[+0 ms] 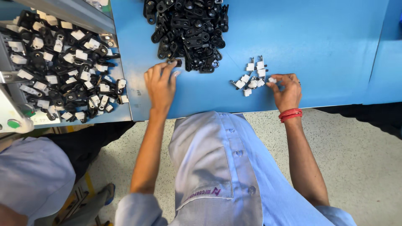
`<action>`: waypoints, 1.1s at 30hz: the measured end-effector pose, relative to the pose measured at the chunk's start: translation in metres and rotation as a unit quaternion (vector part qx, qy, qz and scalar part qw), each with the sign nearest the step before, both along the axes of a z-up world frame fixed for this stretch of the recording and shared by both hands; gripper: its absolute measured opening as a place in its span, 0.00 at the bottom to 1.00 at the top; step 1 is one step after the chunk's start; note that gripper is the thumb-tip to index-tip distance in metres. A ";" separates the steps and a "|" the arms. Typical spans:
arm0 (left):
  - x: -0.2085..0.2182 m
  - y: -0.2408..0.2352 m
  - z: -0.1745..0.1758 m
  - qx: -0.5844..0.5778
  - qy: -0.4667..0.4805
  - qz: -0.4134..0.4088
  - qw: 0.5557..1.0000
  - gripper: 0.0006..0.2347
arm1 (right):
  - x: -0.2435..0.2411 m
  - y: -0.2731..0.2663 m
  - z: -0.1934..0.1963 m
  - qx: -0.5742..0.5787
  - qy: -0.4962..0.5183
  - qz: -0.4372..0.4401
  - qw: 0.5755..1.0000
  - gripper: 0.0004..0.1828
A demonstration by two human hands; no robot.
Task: The person repeatedly picks up a black plastic housing and a white plastic insert, snaps them together by hand, and places the assembled unit on the blue table. The process is repeated continuously with components drawn from piles on the table.
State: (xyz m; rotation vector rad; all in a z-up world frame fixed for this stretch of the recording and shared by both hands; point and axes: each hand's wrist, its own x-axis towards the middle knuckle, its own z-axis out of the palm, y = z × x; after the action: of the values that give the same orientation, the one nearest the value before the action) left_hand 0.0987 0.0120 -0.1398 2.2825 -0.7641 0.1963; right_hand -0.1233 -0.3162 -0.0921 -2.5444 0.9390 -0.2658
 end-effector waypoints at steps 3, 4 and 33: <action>0.001 -0.015 0.005 0.013 -0.013 0.033 0.999 0.10 | -0.004 0.011 0.012 -0.042 -0.002 0.016 0.999 0.16; -0.002 -0.014 0.006 0.010 -0.008 0.031 0.999 0.11 | -0.004 0.016 0.016 -0.032 -0.016 0.020 0.999 0.17; -0.103 -0.051 0.092 -0.455 0.615 -0.140 0.629 0.13 | 0.040 0.114 0.103 0.412 -0.318 0.159 0.839 0.13</action>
State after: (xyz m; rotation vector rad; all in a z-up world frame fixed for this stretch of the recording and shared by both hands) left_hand -0.0048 -0.0394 -0.0479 0.8509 -0.1199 -0.8757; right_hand -0.0834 -0.2021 0.0111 -1.5859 0.2492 -0.4473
